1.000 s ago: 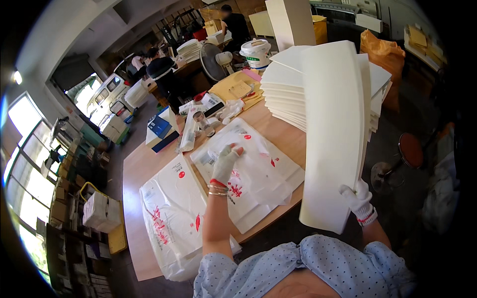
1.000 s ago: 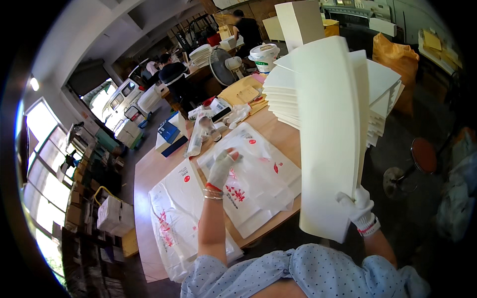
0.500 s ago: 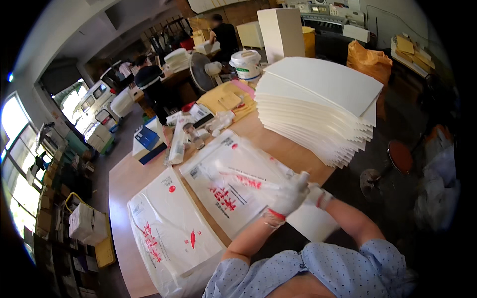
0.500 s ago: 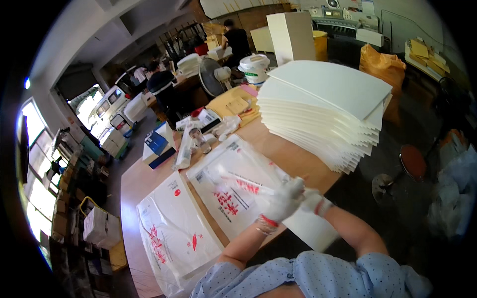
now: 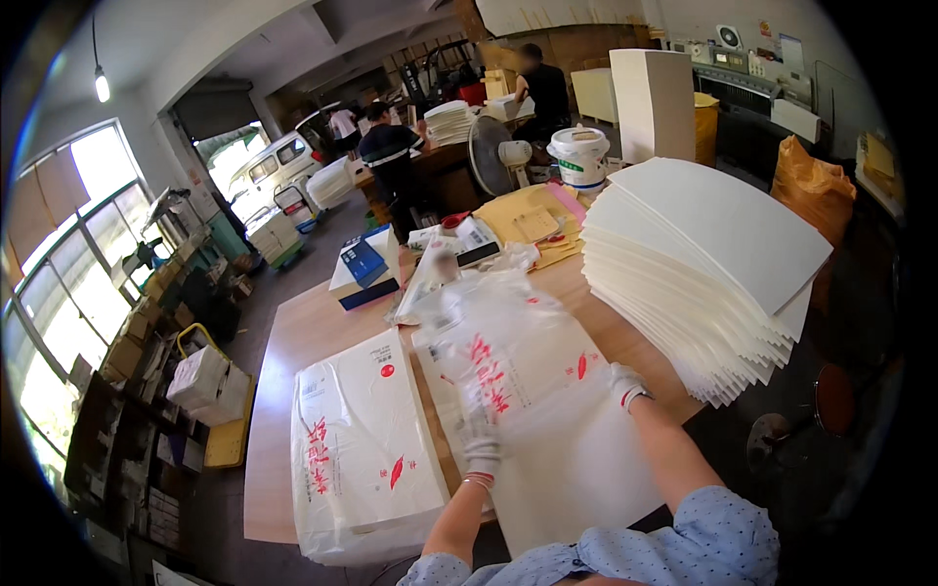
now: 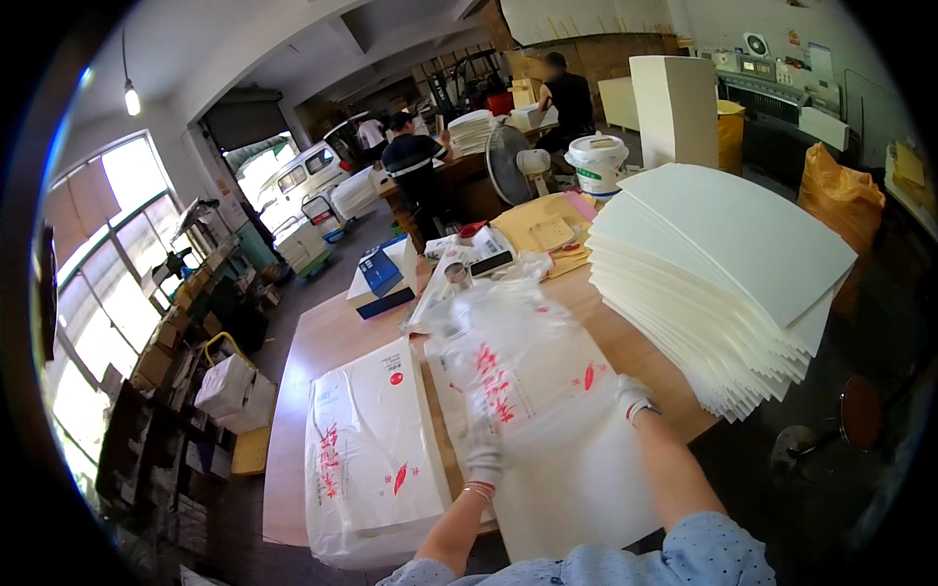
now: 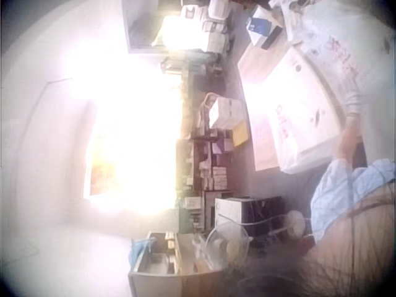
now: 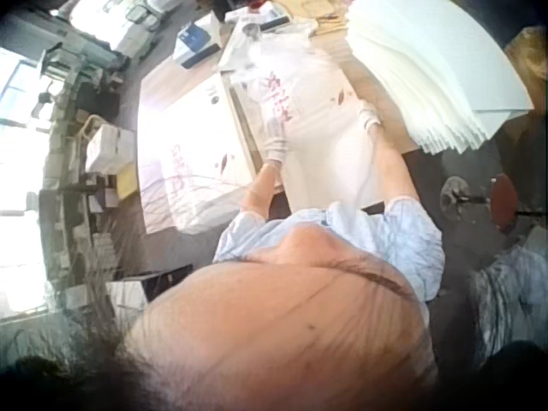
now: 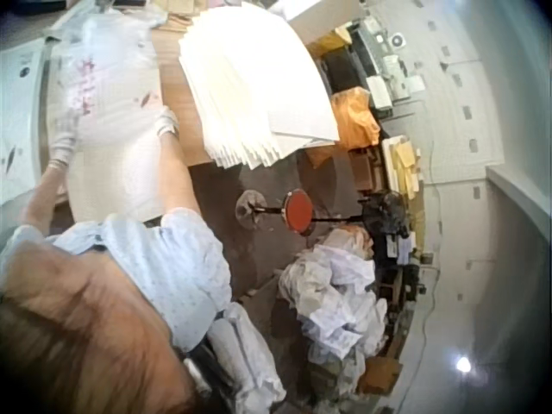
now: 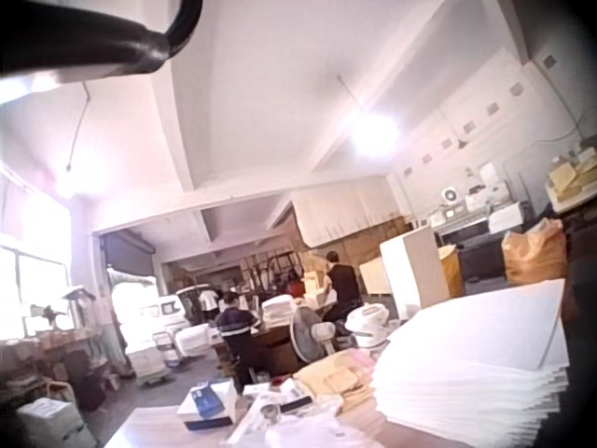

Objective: The person repeatedly picks up white foam sheets from a stack and places them into white plastic bags with red text. The person works at a wooden table in a warehouse environment, handling the items one at a time.

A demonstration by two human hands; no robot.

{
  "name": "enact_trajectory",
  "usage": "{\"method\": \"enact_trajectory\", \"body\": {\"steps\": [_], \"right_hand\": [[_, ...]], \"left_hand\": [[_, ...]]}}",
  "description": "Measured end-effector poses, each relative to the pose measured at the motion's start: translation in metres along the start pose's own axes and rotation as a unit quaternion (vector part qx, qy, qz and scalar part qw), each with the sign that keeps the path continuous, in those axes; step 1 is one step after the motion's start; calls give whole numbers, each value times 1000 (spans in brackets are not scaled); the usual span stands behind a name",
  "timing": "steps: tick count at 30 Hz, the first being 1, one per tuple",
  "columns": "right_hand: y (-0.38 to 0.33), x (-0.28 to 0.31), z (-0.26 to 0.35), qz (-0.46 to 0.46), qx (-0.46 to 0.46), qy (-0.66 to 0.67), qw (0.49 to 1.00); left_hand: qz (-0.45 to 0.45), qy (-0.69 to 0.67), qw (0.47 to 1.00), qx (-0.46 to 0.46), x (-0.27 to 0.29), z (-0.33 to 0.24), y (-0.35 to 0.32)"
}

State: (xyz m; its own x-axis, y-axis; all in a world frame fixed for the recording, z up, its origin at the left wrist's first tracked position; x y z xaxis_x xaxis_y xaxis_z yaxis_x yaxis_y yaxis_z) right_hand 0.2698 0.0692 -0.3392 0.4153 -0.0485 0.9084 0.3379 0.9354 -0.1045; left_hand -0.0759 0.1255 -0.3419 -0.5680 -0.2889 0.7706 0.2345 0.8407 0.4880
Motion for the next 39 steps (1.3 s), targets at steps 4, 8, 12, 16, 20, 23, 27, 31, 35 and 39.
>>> {"method": "enact_trajectory", "body": {"steps": [4, 8, 12, 16, 20, 23, 27, 31, 35, 39], "right_hand": [[-15, -6, -15, 47, 68, -10, 997], [-72, -5, -16, 107, 106, -18, 988], [-137, -18, -35, 106, 141, 18, 984], [-220, 12, -40, 69, 164, 94, 980], [-328, 47, -30, 39, 165, 154, 973], [-344, -17, -61, -60, 253, 139, 956], [-298, -9, -35, 4, 116, 130, 985], [-309, -10, -85, 121, 107, 161, 974], [-284, -13, -62, -86, -241, 672, 694], [-248, -75, 9, 0, 8, 756, 655]], "left_hand": [[143, -488, 787, 350, 0, 61, -29], [76, -299, 886, 346, 48, 48, -62], [121, -256, 884, 372, 61, 61, -126], [208, -115, 910, 340, 141, -20, -180], [290, -393, 760, 428, 177, -47, -261], [179, -575, 540, 588, 169, -71, -254], [142, -138, 899, 391, 122, -50, -262], [104, -260, 725, 629, 138, -53, -261], [55, -286, 933, 212, 157, -59, -191], [-46, -311, 942, 114, 210, -69, -112]]}}
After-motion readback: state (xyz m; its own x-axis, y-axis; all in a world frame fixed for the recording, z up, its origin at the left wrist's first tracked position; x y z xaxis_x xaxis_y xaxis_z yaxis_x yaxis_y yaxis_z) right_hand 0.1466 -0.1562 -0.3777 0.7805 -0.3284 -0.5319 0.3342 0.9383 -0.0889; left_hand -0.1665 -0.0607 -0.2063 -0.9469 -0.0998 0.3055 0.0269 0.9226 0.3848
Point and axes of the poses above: each hand's wrist, its own y-axis towards the middle knuckle, its own x-axis out of the back of the hand, z = x × y, the point moved 1 cm from there along y, towards the middle knuckle, and after that the axes turned 14 degrees about x, right-handed, at the moved point
